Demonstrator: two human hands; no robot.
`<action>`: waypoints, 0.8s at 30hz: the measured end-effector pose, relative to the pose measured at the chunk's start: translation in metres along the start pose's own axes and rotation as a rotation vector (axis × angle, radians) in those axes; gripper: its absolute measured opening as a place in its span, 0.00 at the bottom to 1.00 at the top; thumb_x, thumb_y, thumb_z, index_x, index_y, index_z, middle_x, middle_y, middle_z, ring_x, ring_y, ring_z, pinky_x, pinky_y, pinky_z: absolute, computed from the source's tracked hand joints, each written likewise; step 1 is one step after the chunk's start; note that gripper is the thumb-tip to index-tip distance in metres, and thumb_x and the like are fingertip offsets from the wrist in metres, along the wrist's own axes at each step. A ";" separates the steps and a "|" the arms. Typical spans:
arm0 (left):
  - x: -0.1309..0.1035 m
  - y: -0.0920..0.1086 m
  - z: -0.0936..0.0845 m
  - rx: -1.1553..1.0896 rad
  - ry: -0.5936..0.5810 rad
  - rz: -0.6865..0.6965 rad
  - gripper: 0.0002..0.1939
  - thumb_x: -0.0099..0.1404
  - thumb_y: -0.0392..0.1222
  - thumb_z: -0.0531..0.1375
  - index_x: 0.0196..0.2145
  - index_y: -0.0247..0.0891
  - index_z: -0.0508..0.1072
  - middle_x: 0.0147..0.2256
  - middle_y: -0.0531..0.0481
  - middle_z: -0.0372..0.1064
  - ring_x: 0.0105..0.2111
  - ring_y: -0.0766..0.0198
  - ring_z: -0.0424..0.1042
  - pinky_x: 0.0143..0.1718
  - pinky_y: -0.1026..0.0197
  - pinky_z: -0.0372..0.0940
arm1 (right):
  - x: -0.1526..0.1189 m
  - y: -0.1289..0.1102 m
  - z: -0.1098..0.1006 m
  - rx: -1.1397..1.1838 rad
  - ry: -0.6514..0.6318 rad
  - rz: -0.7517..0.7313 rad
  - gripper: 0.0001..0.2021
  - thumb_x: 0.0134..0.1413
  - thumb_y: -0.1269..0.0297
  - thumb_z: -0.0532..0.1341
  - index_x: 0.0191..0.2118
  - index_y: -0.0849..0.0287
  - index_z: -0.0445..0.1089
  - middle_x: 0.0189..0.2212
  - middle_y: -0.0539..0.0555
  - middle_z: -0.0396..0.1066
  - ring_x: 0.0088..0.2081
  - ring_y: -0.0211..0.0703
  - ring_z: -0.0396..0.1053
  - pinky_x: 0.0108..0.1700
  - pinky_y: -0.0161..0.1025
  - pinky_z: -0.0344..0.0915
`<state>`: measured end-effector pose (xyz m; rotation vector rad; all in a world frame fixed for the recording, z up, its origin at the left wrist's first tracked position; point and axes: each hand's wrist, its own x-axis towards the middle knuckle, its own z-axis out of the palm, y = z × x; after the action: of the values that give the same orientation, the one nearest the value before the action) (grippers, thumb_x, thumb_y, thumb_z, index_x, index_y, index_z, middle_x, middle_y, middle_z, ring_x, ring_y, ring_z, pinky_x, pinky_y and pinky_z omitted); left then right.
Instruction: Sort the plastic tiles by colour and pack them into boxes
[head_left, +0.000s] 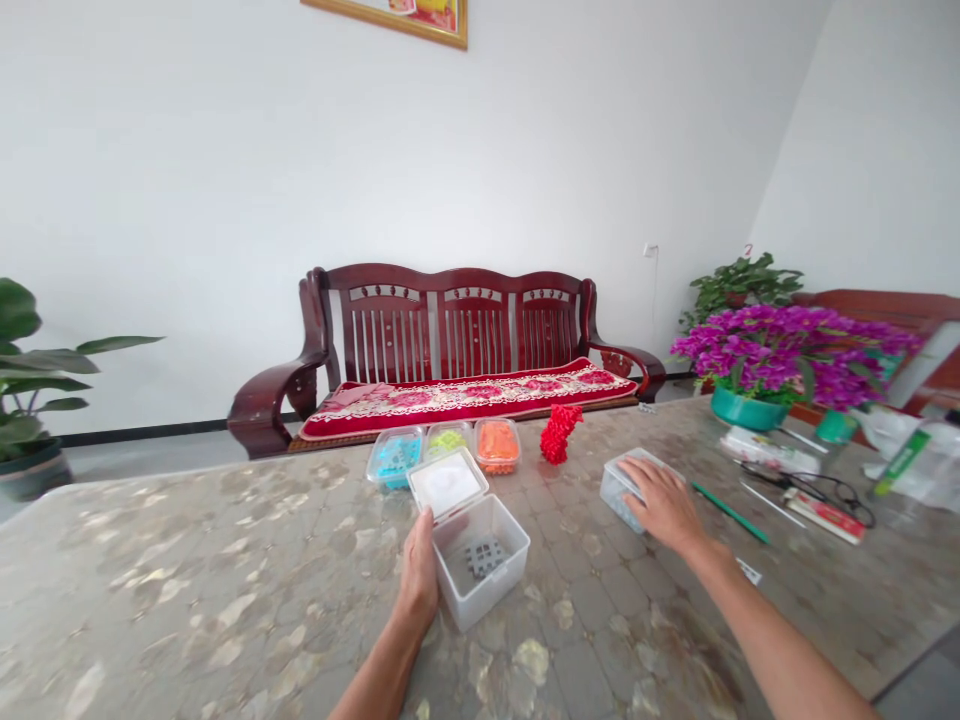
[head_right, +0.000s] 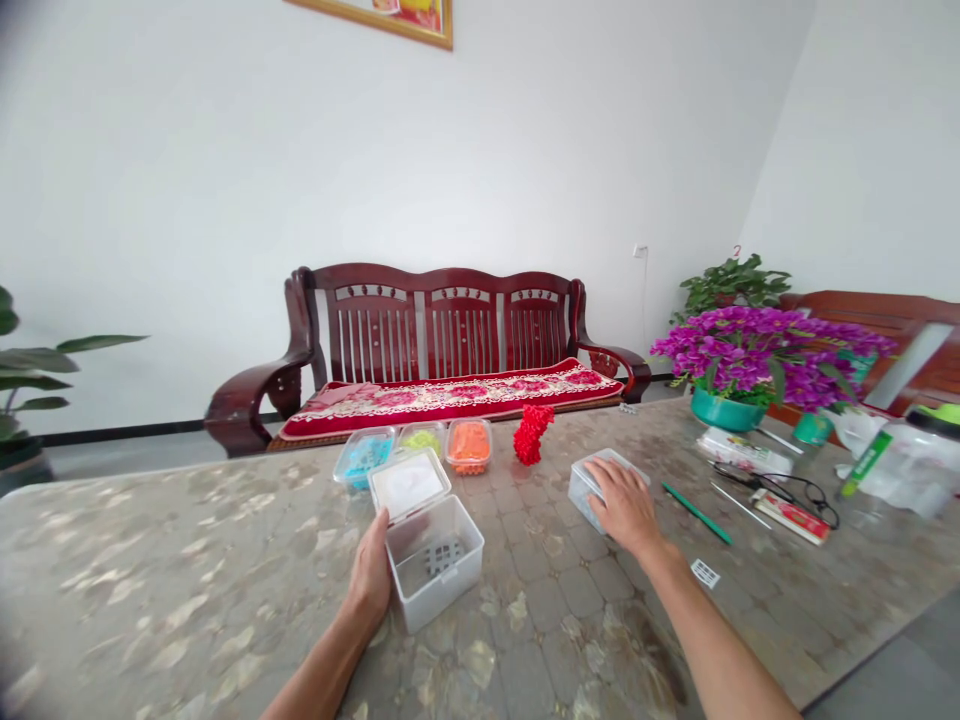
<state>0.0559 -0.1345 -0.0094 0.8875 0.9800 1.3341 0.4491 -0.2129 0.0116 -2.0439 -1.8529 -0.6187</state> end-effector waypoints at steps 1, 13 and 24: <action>-0.001 -0.001 -0.001 0.018 -0.032 0.001 0.32 0.55 0.64 0.60 0.40 0.29 0.79 0.40 0.38 0.78 0.48 0.46 0.74 0.56 0.47 0.62 | 0.002 0.004 0.001 0.003 -0.006 0.014 0.23 0.55 0.64 0.55 0.58 0.51 0.64 0.58 0.54 0.66 0.59 0.52 0.61 0.61 0.53 0.53; -0.003 0.020 0.009 0.054 -0.076 0.040 0.27 0.52 0.62 0.61 0.32 0.30 0.80 0.34 0.39 0.80 0.38 0.45 0.77 0.44 0.48 0.70 | 0.089 -0.022 -0.014 0.374 0.084 0.217 0.36 0.48 0.57 0.62 0.63 0.59 0.56 0.58 0.61 0.63 0.59 0.52 0.60 0.60 0.48 0.56; 0.009 0.000 0.002 0.101 -0.147 0.060 0.30 0.57 0.63 0.59 0.38 0.30 0.79 0.37 0.41 0.79 0.43 0.47 0.75 0.52 0.50 0.64 | 0.188 -0.044 0.013 0.265 -0.281 0.180 0.49 0.38 0.52 0.68 0.67 0.58 0.50 0.65 0.64 0.50 0.63 0.62 0.50 0.59 0.51 0.53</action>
<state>0.0577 -0.1258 -0.0095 1.0834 0.9185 1.2589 0.4200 -0.0403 0.0945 -2.1671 -1.7540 -0.0353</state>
